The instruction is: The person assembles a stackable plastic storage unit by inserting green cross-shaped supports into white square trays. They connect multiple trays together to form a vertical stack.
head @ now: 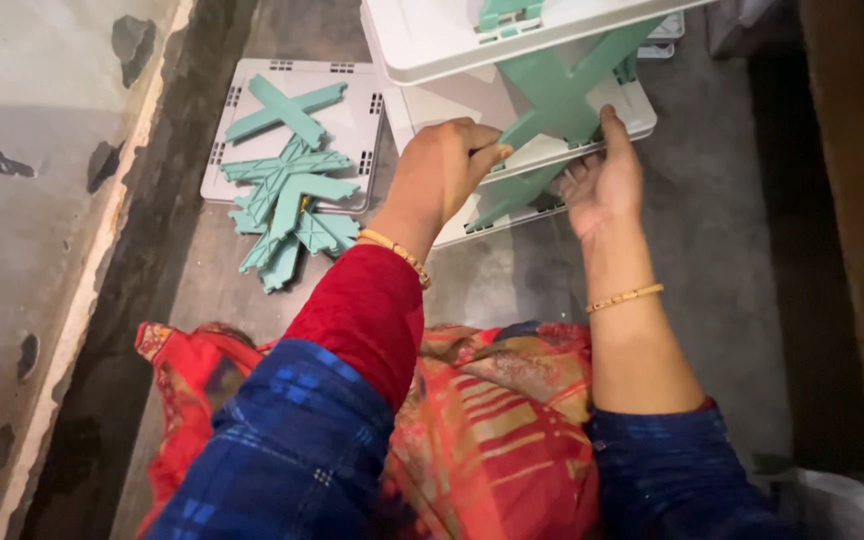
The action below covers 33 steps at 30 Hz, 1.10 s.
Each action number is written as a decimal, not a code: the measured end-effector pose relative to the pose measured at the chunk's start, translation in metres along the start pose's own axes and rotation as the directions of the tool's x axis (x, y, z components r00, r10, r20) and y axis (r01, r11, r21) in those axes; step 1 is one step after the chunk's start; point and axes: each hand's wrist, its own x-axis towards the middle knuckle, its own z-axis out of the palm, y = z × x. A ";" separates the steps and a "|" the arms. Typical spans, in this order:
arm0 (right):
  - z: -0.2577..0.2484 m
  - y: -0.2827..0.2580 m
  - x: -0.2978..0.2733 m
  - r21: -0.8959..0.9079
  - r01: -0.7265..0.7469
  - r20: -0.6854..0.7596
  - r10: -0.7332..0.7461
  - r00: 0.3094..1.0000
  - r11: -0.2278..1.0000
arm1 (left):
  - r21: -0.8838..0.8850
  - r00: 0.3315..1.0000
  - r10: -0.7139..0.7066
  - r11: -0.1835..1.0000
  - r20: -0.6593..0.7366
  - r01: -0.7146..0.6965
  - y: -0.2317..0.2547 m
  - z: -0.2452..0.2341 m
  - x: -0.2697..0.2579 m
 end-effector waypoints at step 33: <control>-0.012 -0.003 0.015 -0.013 -0.067 -0.038 0.066 0.997 0.998 | 0.096 1.000 0.007 0.995 0.008 -0.007 0.002 0.003 0.001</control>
